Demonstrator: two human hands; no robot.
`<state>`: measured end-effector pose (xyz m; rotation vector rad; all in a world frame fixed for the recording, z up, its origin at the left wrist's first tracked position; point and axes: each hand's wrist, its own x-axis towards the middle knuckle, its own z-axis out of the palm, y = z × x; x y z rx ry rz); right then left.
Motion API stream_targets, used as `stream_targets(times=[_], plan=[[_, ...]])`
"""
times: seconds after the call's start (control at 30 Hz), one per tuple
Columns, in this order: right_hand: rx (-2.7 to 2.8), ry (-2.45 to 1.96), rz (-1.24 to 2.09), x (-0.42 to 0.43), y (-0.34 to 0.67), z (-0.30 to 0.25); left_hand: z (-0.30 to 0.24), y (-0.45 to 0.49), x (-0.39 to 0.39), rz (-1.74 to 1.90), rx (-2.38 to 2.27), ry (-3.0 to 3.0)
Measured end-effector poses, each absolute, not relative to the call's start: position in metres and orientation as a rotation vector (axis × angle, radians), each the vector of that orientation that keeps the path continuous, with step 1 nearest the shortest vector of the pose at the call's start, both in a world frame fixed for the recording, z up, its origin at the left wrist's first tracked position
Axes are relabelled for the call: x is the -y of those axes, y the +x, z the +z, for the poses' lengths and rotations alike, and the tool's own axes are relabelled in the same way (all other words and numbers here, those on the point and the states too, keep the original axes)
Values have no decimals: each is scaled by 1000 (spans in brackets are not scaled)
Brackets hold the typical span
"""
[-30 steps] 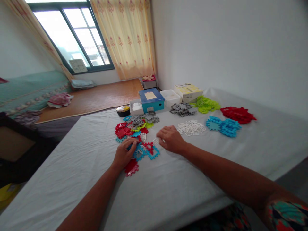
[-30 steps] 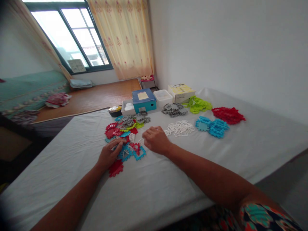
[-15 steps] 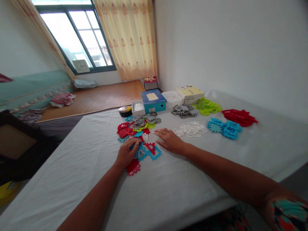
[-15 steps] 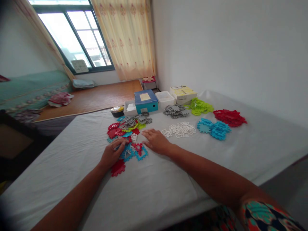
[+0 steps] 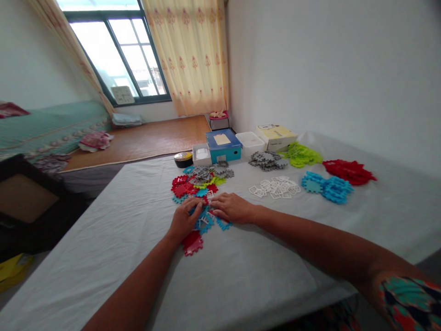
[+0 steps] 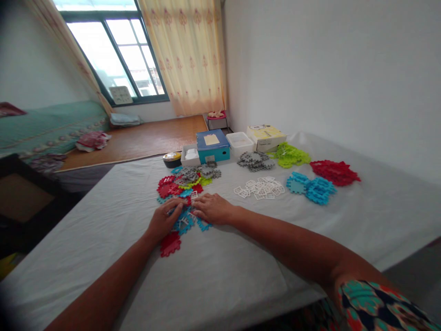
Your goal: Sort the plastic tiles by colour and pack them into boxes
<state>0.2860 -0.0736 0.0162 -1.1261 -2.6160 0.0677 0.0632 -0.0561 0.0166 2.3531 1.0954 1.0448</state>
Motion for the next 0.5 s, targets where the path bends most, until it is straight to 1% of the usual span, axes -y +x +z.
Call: stream_targets(times=[0.17, 0.3, 0.5], plan=[[2574, -1137, 132, 80, 294, 24, 16, 64, 56, 1030, -1099, 2349], [2571, -1256, 230, 81, 295, 32, 16, 63, 56, 1014, -1112, 2347], [2555, -1396, 210, 89, 294, 35, 17, 63, 57, 995, -1119, 2337]])
